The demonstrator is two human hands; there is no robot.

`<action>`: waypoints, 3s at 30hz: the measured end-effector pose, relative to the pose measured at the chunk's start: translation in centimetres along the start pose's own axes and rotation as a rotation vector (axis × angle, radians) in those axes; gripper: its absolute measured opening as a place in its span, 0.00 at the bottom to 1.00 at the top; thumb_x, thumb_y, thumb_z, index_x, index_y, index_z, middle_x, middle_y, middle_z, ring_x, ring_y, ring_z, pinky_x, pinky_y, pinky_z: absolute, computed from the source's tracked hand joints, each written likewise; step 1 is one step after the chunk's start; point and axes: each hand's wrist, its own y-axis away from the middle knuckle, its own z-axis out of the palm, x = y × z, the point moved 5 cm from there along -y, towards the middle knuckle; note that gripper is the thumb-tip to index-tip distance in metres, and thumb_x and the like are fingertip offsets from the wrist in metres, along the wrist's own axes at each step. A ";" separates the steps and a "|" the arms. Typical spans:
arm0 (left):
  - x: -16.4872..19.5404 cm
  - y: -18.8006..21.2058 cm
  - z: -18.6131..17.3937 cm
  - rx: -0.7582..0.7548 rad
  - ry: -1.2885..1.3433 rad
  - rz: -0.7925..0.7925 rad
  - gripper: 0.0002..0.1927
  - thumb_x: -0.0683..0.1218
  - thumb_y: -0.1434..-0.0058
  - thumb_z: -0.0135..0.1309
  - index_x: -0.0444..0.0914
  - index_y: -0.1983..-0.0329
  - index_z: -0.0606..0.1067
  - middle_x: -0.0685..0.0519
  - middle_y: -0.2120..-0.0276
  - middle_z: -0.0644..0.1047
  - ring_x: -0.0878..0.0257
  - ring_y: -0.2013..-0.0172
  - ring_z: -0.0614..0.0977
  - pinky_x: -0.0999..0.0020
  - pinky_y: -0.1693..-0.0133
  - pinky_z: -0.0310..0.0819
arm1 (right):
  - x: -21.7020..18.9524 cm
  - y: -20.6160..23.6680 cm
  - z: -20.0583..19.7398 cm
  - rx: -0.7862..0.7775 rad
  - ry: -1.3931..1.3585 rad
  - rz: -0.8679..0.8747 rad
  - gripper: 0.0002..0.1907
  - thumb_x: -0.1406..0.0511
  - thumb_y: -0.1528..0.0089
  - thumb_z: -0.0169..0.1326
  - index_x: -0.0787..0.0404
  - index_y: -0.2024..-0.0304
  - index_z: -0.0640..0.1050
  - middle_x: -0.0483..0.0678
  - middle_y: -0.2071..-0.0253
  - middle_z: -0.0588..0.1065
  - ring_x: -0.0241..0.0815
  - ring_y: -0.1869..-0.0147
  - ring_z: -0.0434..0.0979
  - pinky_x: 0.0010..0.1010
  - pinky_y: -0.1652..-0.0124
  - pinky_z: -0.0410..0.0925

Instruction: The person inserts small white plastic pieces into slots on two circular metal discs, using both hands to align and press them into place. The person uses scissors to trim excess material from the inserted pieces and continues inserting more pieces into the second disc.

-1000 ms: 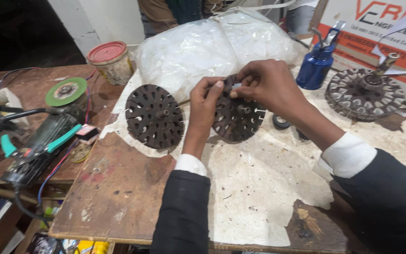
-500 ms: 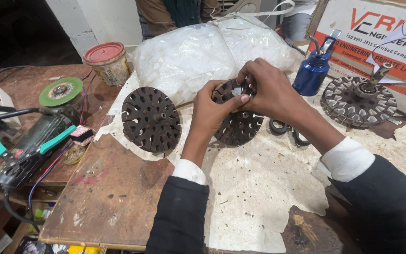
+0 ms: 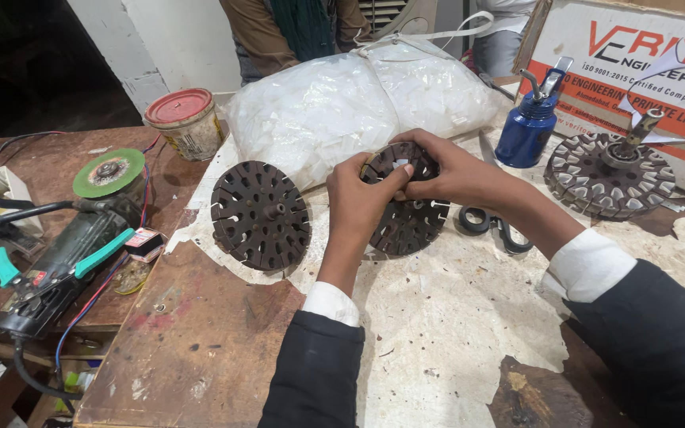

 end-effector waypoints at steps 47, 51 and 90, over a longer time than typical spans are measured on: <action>-4.0 -0.8 1.2 -0.091 0.379 -0.322 0.31 0.65 0.31 0.42 0.32 0.58 0.79 0.52 0.65 0.80 0.65 0.63 0.80 0.67 0.57 0.75 | 0.9 0.7 -0.1 -0.074 -0.133 0.068 0.27 0.62 0.34 0.49 0.54 0.32 0.64 0.45 0.40 0.71 0.37 0.35 0.68 0.32 0.37 0.61; -3.8 -0.8 1.3 -0.099 0.394 -0.287 0.30 0.63 0.31 0.42 0.33 0.58 0.79 0.53 0.66 0.79 0.66 0.64 0.78 0.68 0.59 0.74 | 1.1 0.5 -0.3 -0.068 -0.111 0.069 0.27 0.62 0.34 0.50 0.53 0.32 0.64 0.45 0.40 0.71 0.36 0.35 0.67 0.32 0.37 0.61; -3.9 -0.9 1.3 -0.170 0.355 -0.333 0.34 0.68 0.32 0.38 0.34 0.57 0.77 0.50 0.66 0.79 0.62 0.62 0.81 0.64 0.57 0.78 | 1.0 0.4 -0.4 -0.036 -0.191 0.074 0.28 0.64 0.40 0.57 0.57 0.37 0.70 0.45 0.47 0.75 0.36 0.41 0.73 0.31 0.42 0.64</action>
